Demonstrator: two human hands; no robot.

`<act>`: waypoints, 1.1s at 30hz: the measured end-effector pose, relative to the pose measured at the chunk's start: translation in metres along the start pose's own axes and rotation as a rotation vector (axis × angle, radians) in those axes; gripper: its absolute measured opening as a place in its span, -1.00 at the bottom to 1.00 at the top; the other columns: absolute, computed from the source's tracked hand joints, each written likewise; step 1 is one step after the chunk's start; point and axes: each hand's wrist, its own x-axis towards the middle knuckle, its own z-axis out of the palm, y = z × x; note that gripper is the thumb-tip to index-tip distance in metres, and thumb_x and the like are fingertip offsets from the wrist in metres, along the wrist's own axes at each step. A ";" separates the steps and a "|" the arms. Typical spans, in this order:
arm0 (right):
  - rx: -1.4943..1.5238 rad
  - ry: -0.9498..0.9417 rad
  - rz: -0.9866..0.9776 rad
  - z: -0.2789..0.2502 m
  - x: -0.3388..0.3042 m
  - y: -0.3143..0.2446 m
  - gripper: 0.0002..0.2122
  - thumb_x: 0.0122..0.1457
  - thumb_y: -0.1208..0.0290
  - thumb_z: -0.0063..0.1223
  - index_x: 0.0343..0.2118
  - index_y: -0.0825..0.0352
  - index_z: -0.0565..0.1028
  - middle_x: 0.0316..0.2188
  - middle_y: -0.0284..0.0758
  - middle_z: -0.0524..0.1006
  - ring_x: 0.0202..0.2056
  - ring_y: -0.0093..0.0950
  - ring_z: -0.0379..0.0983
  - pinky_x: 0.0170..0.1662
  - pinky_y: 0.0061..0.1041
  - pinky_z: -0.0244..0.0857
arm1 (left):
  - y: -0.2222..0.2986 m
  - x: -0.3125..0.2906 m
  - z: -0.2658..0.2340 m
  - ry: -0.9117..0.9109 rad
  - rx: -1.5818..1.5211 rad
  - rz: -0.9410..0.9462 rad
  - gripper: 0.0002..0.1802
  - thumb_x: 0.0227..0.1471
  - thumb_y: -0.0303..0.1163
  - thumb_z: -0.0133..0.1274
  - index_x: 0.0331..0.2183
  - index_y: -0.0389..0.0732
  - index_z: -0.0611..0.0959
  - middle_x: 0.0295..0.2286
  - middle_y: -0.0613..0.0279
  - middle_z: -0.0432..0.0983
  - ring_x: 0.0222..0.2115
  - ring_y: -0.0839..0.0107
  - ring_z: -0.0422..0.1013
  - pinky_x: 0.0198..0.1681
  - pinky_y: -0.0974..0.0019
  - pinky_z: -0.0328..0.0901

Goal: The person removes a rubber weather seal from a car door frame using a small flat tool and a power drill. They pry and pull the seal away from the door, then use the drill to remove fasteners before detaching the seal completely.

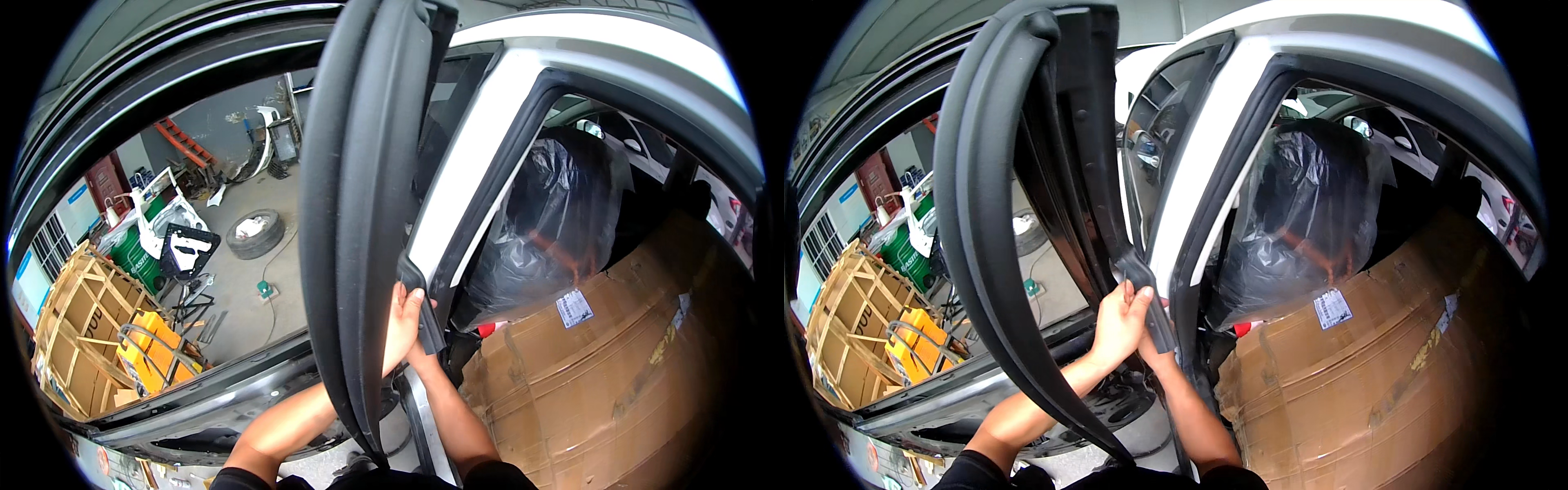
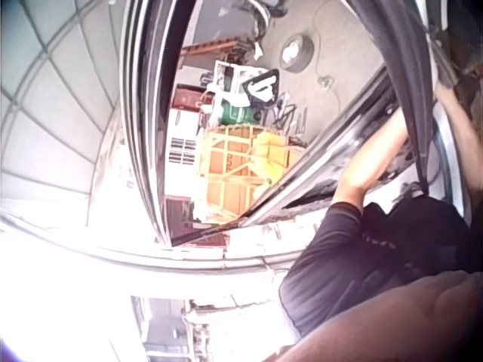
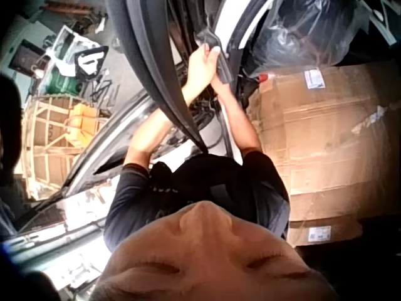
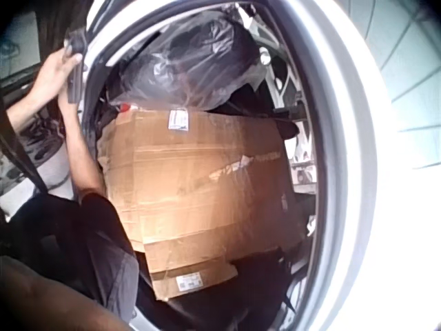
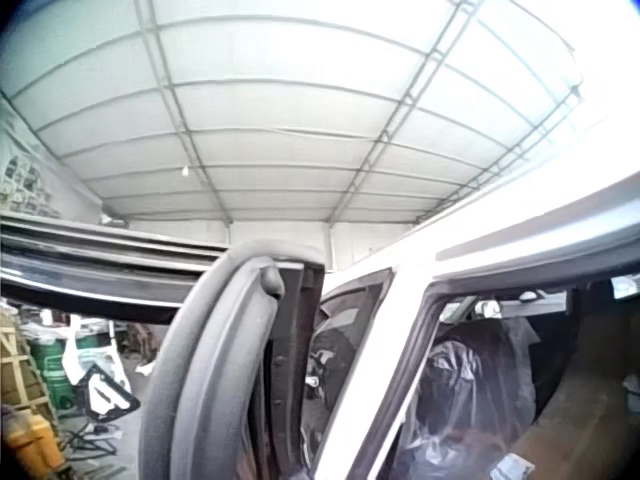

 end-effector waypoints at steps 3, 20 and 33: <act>-0.002 0.013 0.032 -0.004 -0.002 0.000 -0.70 0.23 0.27 0.09 -0.04 0.30 0.46 -0.15 -0.28 0.57 -0.06 -0.43 0.53 -0.12 -0.45 0.33 | -0.001 0.001 -0.003 -0.034 -0.010 0.027 -0.77 0.26 -0.41 -0.06 -0.32 -0.43 0.47 -0.44 0.04 0.61 -0.38 0.41 0.57 -0.35 0.36 0.44; 0.200 -0.069 0.063 0.000 0.012 0.028 -0.78 0.30 0.36 0.01 -0.05 0.30 0.43 -0.17 -0.38 0.47 -0.13 -0.59 0.41 -0.10 -0.53 0.33 | 0.012 0.009 -0.008 0.030 0.471 0.143 -0.65 0.15 -0.32 0.07 -0.52 -0.42 0.50 -0.66 0.02 0.44 -0.64 0.40 0.36 -0.50 0.20 0.27; 0.464 -0.153 0.085 -0.010 0.027 0.049 -0.75 0.28 0.30 0.01 -0.06 0.31 0.45 -0.18 -0.33 0.51 -0.09 -0.56 0.44 -0.07 -0.50 0.33 | 0.016 0.013 0.000 0.079 0.551 0.117 -0.61 0.14 -0.31 0.06 -0.58 -0.44 0.48 -0.70 -0.07 0.37 -0.63 0.32 0.43 -0.49 0.17 0.28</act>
